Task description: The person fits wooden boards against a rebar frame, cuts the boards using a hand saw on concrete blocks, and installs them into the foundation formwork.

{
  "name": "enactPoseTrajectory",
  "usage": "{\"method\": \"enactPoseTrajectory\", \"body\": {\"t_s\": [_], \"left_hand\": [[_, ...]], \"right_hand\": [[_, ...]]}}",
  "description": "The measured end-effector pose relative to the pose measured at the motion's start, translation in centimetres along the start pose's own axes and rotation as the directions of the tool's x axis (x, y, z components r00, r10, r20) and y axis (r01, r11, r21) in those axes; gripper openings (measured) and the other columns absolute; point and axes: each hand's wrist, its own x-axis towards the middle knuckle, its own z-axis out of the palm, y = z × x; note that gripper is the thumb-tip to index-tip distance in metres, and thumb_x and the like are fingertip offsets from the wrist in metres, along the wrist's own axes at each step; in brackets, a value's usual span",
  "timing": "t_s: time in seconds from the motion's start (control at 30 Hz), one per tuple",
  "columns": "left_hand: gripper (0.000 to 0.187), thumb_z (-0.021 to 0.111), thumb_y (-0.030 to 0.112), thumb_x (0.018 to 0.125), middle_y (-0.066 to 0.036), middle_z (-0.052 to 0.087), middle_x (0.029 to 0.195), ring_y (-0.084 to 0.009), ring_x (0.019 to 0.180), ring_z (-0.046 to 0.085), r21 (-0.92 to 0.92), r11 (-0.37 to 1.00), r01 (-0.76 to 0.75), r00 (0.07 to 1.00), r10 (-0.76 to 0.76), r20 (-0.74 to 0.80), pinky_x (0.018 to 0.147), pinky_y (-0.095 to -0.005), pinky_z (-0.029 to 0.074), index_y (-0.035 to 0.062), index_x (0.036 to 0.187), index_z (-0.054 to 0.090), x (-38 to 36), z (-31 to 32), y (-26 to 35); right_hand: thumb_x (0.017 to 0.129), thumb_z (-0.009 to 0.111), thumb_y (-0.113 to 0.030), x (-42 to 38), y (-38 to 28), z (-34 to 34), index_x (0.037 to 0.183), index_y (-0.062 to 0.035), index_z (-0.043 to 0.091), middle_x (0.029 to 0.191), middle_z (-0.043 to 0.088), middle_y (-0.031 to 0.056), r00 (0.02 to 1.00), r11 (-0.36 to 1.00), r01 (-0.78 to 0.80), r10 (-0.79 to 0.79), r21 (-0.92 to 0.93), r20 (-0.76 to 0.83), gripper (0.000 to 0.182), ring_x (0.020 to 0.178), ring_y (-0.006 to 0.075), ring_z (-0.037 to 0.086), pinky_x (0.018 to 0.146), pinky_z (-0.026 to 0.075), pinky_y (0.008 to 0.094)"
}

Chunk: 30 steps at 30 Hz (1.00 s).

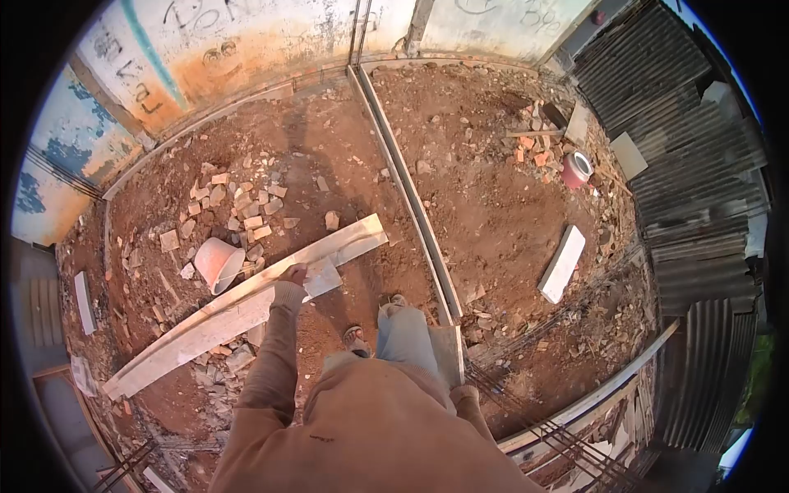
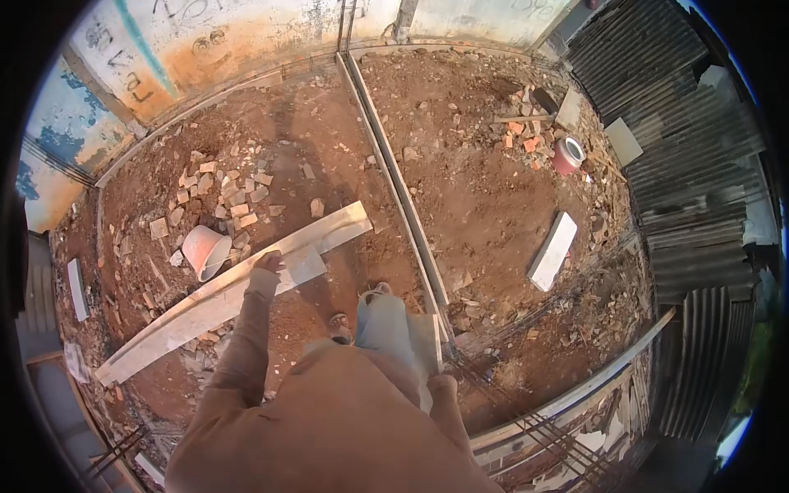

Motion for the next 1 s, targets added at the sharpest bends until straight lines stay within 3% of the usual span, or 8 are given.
{"method": "enactPoseTrajectory", "body": {"t_s": [0.27, 0.3, 0.33, 0.37, 0.47, 0.63, 0.93, 1.0], "left_hand": [[0.043, 0.059, 0.034, 0.1, -0.01, 0.069, 0.123, -0.0203, 0.109, 0.067, -0.31, 0.912, 0.267, 0.932, -0.326, -0.156, 0.078, -0.0413, 0.054, 0.0098, 0.135, 0.058, 15.1, -1.4, -8.4], [0.044, 0.05, 0.032, 0.102, -0.011, 0.069, 0.125, -0.029, 0.11, 0.067, 0.57, 0.743, 0.351, 0.921, -0.385, -0.065, 0.086, -0.0467, 0.052, 0.0092, 0.139, 0.056, 13.9, -0.4, -8.0], [0.047, 0.041, 0.031, 0.104, -0.012, 0.069, 0.127, -0.0377, 0.112, 0.067, 0.999, 0.038, -0.01, 0.898, -0.439, 0.025, 0.094, -0.0521, 0.051, 0.0086, 0.143, 0.054, 12.5, 0.6, -7.7], [0.052, 0.047, 0.031, 0.099, -0.014, 0.064, 0.135, -0.0383, 0.121, 0.062, 0.928, 0.19, 0.319, 0.748, -0.652, -0.124, 0.099, -0.0522, 0.05, 0.0102, 0.147, 0.049, 11.9, 1.2, -8.8], [0.048, 0.054, 0.037, 0.094, -0.015, 0.067, 0.127, -0.0327, 0.118, 0.064, 0.992, 0.095, -0.084, 0.87, -0.479, 0.119, 0.094, -0.0449, 0.054, 0.0078, 0.131, 0.062, 9.0, 5.0, -6.3], [0.045, 0.055, 0.037, 0.093, -0.016, 0.068, 0.125, -0.0327, 0.116, 0.065, 0.926, 0.36, 0.115, 0.925, -0.379, 0.033, 0.092, -0.0447, 0.054, 0.0074, 0.126, 0.063, 11.8, 8.2, 2.2], [0.041, 0.061, 0.027, 0.094, -0.012, 0.074, 0.108, -0.029, 0.097, 0.071, 0.606, 0.718, 0.342, 0.94, -0.25, -0.234, 0.085, -0.0407, 0.056, 0.0111, 0.131, 0.063, 27.4, 9.2, 8.9], [0.037, 0.064, 0.03, 0.092, -0.014, 0.075, 0.103, -0.033, 0.095, 0.072, 0.813, 0.579, 0.063, 0.985, 0.093, -0.142, 0.086, -0.0458, 0.055, 0.0107, 0.123, 0.067, 31.8, 8.8, 3.7]], "right_hand": [[0.091, 0.049, -0.031, 17.4, -9.7, -12.0, 0.119, -0.0043, 0.071, 0.128, 0.066, 0.0217, 0.978, 0.991, 0.114, -0.1, -0.067, 0.185, 0.045, 0.125, 0.0354, 0.06, 0.104, 0.048, 0.0431], [0.091, 0.048, -0.032, 20.2, -11.6, -15.2, 0.119, -0.0051, 0.071, 0.129, 0.065, 0.0214, 0.976, 0.995, 0.091, -0.097, 0.039, 0.195, 0.045, 0.126, 0.0357, 0.059, 0.104, 0.048, 0.0434], [0.091, 0.048, -0.032, 22.5, -13.2, -18.3, 0.12, -0.0058, 0.071, 0.131, 0.064, 0.021, 0.972, 0.989, 0.06, -0.089, 0.136, 0.216, 0.045, 0.127, 0.0361, 0.058, 0.104, 0.048, 0.0437], [0.091, 0.048, -0.032, 25.4, -13.9, -21.5, 0.12, -0.0058, 0.071, 0.131, 0.064, 0.021, 0.97, 0.991, 0.066, -0.091, 0.118, 0.225, 0.045, 0.127, 0.0361, 0.058, 0.104, 0.048, 0.0437], [0.089, 0.075, -0.029, 36.4, -19.5, -29.7, 0.131, -0.0047, 0.062, 0.127, 0.069, 0.0145, 0.988, 0.951, 0.142, -0.151, 0.276, 0.013, 0.051, 0.114, 0.0281, 0.066, 0.096, 0.052, 0.0396], [0.087, 0.075, -0.029, 38.4, -32.9, -53.2, 0.128, -0.0025, 0.063, 0.12, 0.071, 0.0179, 0.98, 0.946, 0.099, -0.04, 0.309, -0.193, 0.05, 0.113, 0.0345, 0.067, 0.093, 0.054, 0.042], [0.087, 0.072, -0.019, 45.2, -50.5, -63.4, 0.133, 0.0013, 0.057, 0.124, 0.066, 0.0227, 0.914, 0.833, 0.374, -0.256, 0.407, -0.315, 0.052, 0.114, 0.0357, 0.065, 0.094, 0.052, 0.0402], [0.087, 0.073, -0.018, 48.6, -53.4, -61.6, 0.133, 0.0019, 0.056, 0.124, 0.066, 0.0222, 0.897, 0.832, 0.425, -0.336, 0.356, -0.286, 0.053, 0.114, 0.0347, 0.065, 0.093, 0.051, 0.04]]}}
